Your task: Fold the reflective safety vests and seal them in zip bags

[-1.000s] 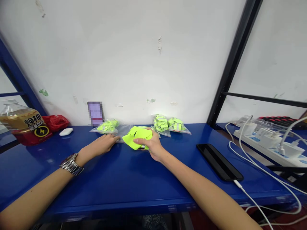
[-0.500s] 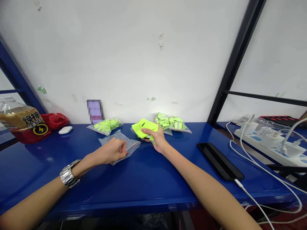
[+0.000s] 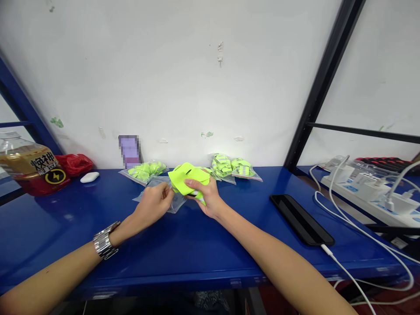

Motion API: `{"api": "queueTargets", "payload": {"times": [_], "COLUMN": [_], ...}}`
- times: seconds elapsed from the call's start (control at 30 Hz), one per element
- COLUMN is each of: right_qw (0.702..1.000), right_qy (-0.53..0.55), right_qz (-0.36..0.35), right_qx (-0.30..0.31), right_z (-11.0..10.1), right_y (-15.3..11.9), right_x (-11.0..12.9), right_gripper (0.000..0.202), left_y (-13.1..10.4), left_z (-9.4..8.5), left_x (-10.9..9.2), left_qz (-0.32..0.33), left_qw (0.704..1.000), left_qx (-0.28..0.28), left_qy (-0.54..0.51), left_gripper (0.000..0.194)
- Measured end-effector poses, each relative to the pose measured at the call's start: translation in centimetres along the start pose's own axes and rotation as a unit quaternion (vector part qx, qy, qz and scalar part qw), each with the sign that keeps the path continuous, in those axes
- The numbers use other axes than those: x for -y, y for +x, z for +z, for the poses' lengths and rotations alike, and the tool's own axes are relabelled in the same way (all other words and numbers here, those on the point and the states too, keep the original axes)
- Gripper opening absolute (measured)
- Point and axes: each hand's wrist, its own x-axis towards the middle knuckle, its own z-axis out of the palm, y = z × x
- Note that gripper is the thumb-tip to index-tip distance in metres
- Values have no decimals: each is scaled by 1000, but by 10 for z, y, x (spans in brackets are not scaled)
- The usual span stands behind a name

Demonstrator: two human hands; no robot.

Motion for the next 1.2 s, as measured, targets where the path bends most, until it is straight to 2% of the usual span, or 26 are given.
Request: {"api": "queueTargets", "payload": {"times": [0.1,0.2,0.23,0.3,0.37,0.4,0.5,0.57,0.63,0.73,0.8,1.03,1.2], "right_qw": [1000,1000,1000,999,999,999,999,998,996,991,989,979,976], "right_qy": [8,14,16,19,21,20,0,-27,-56,-86,-102,-188,-219], "right_qz": [1,13,17,23,26,27,35,49,68,88,94,73,3], "right_qx": [-19,-9,-2,13,26,32,26,0,-28,-51,-53,-20,19], "right_z": [-4,-8,-8,-8,-7,-6,-6,-8,-10,-14,-15,-12,-15], "right_y": [1,1,0,0,-1,-1,0,2,3,5,5,2,4], "right_x": [3,5,6,5,4,4,3,4,5,8,11,16,17], "right_gripper": [44,45,46,47,47,47,48,50,51,48,46,60,57], "left_y": [3,8,11,16,21,23,27,29,29,27,25,15,13], "left_z": [-10,-24,-27,-31,-31,-30,-26,-25,-25,-27,-27,-18,-17], "left_x": [1,10,15,31,48,56,73,75,73,64,57,38,33], "left_qz": [21,135,173,215,218,206,142,112,111,143,169,230,286], "left_qw": [1000,989,981,969,959,954,941,941,951,969,973,955,930], "left_qx": [-8,48,66,102,164,204,300,315,285,191,134,-2,-35], "left_qy": [14,43,53,67,76,79,72,57,52,70,83,185,227], "left_gripper": [30,38,47,83,121,131,139,135,121,91,82,98,87]}}
